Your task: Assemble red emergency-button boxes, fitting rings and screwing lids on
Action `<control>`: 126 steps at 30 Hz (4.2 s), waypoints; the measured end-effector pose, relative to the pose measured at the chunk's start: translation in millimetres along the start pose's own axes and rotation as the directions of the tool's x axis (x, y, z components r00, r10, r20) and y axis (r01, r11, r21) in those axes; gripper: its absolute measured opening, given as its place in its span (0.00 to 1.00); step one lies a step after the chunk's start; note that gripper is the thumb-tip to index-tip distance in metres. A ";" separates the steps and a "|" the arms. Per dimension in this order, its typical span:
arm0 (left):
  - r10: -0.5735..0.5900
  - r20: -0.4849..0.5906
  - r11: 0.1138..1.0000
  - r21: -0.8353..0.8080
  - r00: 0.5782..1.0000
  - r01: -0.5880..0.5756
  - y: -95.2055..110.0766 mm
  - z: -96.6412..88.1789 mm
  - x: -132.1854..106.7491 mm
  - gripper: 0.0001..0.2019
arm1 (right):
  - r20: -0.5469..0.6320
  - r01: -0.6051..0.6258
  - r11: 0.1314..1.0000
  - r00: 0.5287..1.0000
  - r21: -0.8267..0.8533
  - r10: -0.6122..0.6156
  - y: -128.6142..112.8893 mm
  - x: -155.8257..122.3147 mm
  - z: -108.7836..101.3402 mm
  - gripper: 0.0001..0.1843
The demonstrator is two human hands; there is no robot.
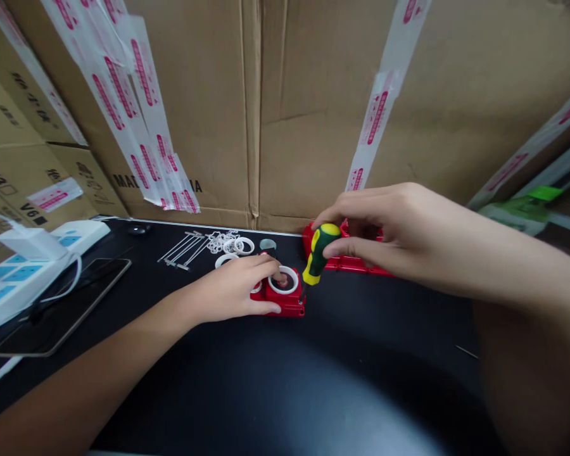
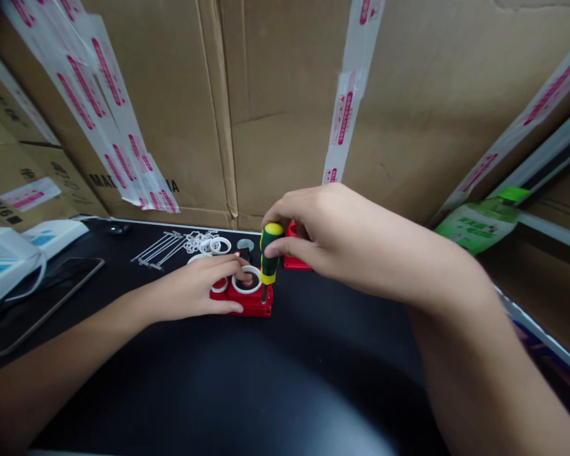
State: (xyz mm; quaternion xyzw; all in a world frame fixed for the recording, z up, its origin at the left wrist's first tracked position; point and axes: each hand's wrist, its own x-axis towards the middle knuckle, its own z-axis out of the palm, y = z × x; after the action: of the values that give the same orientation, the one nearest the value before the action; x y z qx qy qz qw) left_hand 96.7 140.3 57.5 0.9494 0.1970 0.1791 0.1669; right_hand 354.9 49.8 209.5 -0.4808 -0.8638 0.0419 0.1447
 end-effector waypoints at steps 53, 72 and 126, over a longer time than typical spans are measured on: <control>-0.061 0.037 0.997 -0.037 0.997 0.062 0.7 1.1 2.4 0.20 | 0.008 0.002 0.910 1.000 0.416 -0.006 13.2 -4.1 -3.3 0.08; -0.107 0.057 0.994 -0.028 0.993 0.109 7.4 0.4 5.0 0.19 | -0.260 -0.018 0.979 0.965 -0.204 -0.036 9.6 -10.6 23.6 0.15; -0.058 -0.032 0.998 0.001 0.998 0.058 13.3 7.6 3.4 0.19 | 0.140 -0.019 0.786 0.986 0.618 -0.086 47.4 13.9 15.8 0.15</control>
State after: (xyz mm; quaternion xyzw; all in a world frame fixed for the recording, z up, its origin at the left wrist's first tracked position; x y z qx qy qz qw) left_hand 106.8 128.4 56.9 0.9403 0.2273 0.1893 0.1681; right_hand 382.2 87.9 187.4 -0.3866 -0.8198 0.3579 0.2243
